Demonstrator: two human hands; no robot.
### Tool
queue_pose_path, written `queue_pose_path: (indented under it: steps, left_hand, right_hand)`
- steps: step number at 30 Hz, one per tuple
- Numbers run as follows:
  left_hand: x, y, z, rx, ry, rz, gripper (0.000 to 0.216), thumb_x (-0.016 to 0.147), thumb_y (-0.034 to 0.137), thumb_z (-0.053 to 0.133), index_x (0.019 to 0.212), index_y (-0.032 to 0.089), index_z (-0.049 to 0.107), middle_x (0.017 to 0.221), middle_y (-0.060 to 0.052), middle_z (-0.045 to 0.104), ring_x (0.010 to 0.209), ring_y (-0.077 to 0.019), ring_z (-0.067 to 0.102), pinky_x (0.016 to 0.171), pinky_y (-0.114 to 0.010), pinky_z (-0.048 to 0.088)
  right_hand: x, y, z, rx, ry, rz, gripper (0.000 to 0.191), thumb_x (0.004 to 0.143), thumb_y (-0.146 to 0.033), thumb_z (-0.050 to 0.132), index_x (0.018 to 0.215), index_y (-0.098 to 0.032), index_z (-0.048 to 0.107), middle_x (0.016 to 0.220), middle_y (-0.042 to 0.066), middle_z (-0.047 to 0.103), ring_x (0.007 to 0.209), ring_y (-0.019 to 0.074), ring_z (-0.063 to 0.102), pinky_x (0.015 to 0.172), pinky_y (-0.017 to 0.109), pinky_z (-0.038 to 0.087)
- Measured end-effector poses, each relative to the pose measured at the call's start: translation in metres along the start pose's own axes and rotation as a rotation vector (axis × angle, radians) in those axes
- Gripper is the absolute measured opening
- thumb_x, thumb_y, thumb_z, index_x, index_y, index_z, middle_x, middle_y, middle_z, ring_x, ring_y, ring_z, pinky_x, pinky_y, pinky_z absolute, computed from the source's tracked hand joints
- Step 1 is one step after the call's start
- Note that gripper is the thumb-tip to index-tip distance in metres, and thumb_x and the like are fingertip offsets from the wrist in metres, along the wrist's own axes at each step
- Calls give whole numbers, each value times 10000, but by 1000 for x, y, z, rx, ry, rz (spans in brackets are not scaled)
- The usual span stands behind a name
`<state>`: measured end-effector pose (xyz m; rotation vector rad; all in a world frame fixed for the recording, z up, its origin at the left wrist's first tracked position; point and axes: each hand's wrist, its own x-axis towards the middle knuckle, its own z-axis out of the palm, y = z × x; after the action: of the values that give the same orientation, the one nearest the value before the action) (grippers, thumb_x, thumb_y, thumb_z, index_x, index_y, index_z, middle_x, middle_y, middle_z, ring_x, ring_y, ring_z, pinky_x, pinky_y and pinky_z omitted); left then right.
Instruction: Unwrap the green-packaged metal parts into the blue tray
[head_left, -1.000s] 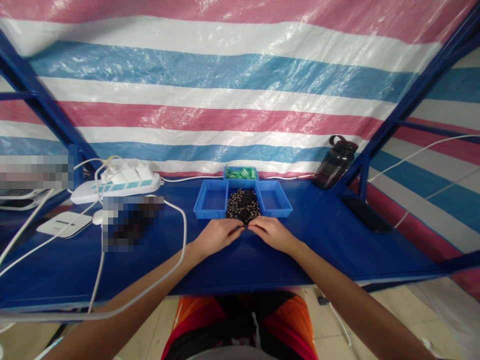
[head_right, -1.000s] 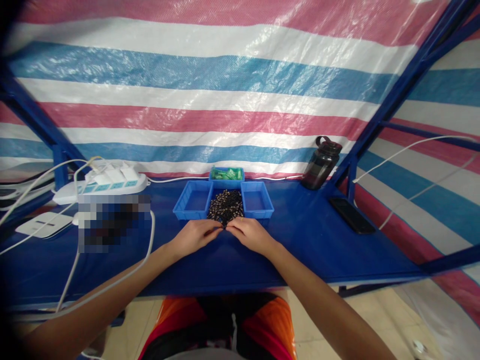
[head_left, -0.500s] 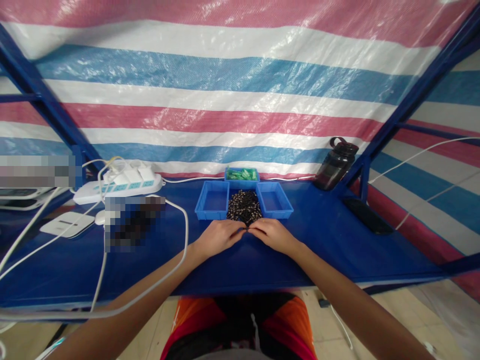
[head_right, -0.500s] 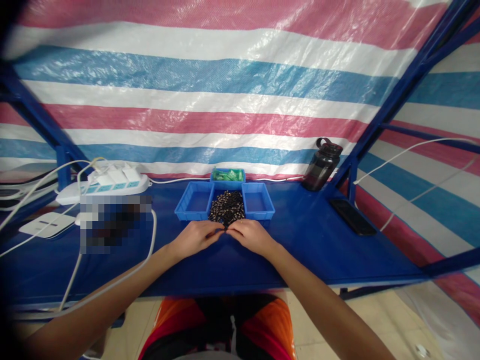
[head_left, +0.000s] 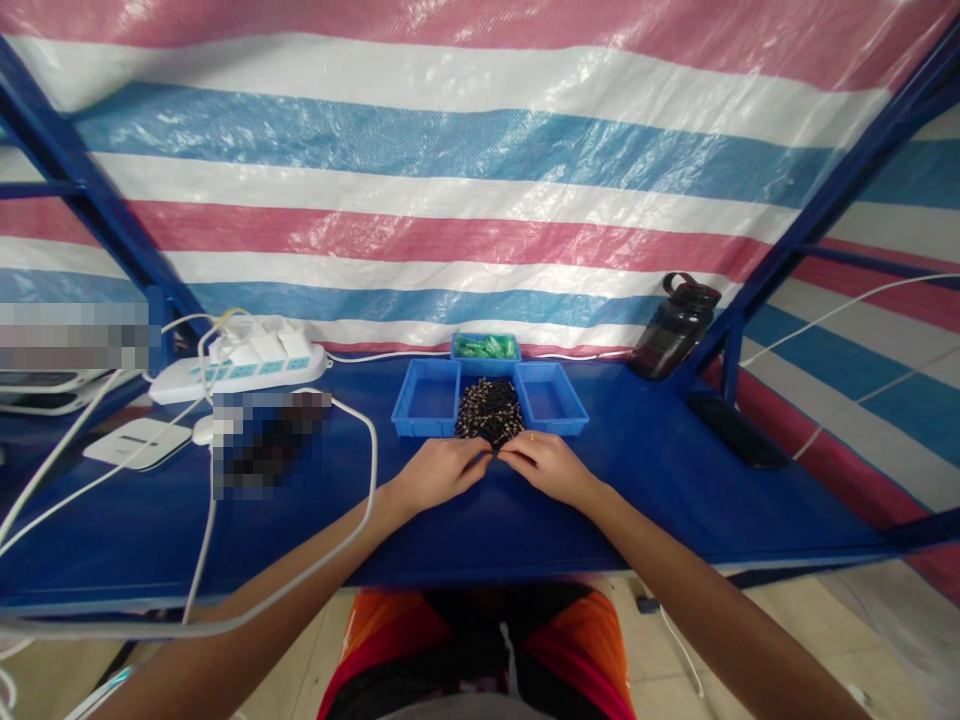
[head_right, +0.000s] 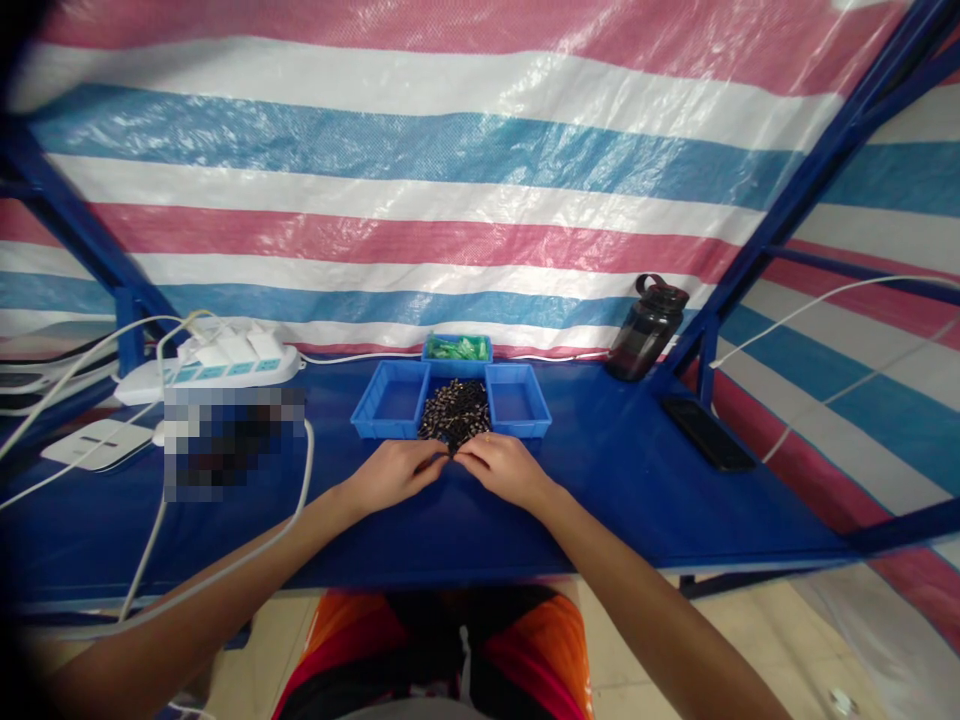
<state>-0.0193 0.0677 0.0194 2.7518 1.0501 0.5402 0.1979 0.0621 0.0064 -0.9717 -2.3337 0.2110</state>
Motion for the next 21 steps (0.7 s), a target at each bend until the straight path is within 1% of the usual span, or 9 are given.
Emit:
queue_pose_path:
  steps: [4, 8, 13, 17, 19, 21]
  left_hand:
    - [-1, 0, -2, -56, 31, 25, 252, 962, 327, 387, 1040, 189, 584, 924, -38, 667, 851, -157, 635, 751, -232, 465]
    - [-2, -1, -1, -79, 30, 87, 251, 948, 354, 431, 1065, 187, 577, 918, -43, 634, 870, -161, 613, 750, -237, 471]
    - [0, -3, 1, -120, 58, 144, 251, 968, 290, 390, 1078, 204, 599, 999, -48, 616, 914, -142, 597, 788, -230, 470]
    - [1, -1, 2, -184, 94, 160, 205, 944, 249, 435, 1042, 200, 608, 1069, -45, 620, 983, -142, 592, 858, -231, 461]
    - [2, 0, 3, -171, 91, 112, 172, 915, 227, 468, 1021, 189, 598, 1030, -42, 645, 949, -149, 611, 842, -237, 469]
    - [2, 0, 4, -135, 49, 53, 152, 893, 224, 491, 998, 191, 596, 894, -19, 670, 826, -146, 634, 762, -231, 483]
  right_hand:
    - [1, 1, 1, 1, -89, 9, 189, 943, -260, 470, 944, -189, 646, 878, 48, 694, 833, 174, 639, 774, 283, 479]
    - [2, -3, -1, 34, -119, 34, 207, 957, -255, 438, 954, -185, 633, 876, 49, 693, 821, 170, 639, 748, 270, 471]
    - [3, -6, -3, 83, -160, 37, 248, 965, -246, 420, 847, -182, 627, 782, 30, 679, 718, 148, 623, 680, 243, 450]
    - [4, -3, -4, 120, -158, 64, 223, 954, -279, 447, 908, -190, 646, 826, 31, 694, 749, 149, 635, 691, 238, 446]
    - [4, 0, -4, 138, -142, 96, 209, 936, -296, 480, 920, -186, 657, 809, 31, 696, 724, 148, 634, 669, 233, 440]
    - [3, 1, -4, 166, -130, 134, 198, 911, -315, 518, 923, -178, 661, 729, 19, 679, 642, 136, 612, 615, 222, 425]
